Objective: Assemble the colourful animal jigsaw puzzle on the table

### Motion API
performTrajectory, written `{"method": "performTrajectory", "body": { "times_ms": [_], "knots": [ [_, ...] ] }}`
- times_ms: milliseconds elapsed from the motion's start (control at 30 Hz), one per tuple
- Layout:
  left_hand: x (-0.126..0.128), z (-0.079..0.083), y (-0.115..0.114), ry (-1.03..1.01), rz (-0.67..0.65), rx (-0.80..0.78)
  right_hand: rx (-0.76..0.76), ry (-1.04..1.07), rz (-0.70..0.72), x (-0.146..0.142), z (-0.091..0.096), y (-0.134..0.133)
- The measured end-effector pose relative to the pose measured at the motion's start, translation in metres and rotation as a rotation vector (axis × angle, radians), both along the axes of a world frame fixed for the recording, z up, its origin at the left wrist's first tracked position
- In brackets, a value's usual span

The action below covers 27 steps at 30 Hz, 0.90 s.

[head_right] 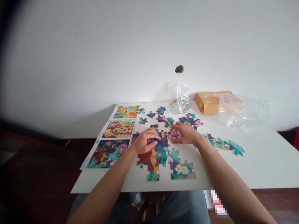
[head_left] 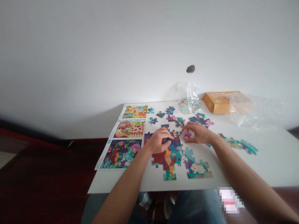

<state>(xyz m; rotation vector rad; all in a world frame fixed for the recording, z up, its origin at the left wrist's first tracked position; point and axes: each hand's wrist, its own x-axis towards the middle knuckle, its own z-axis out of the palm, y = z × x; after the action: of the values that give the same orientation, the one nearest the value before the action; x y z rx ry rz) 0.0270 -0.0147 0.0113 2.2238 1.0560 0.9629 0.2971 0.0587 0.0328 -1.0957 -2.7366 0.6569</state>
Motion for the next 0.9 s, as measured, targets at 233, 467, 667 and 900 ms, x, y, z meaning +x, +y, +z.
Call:
{"method": "performTrajectory", "body": {
  "times_ms": [233, 467, 667, 900],
  "knots": [
    [0.000, 0.001, -0.001, 0.005, 0.003, -0.012, -0.015, -0.053, 0.035, -0.001, 0.009, -0.008],
    [0.001, 0.004, -0.002, -0.002, 0.006, -0.019, -0.004, -0.041, 0.017, -0.003, 0.011, -0.012],
    [0.001, 0.003, -0.002, 0.006, 0.002, -0.024, -0.003, -0.047, 0.015, -0.003, 0.009, -0.012],
    [0.000, 0.003, 0.000, 0.010, -0.006, -0.007, 0.016, -0.020, 0.008, -0.001, 0.005, -0.010]
  ]
}}
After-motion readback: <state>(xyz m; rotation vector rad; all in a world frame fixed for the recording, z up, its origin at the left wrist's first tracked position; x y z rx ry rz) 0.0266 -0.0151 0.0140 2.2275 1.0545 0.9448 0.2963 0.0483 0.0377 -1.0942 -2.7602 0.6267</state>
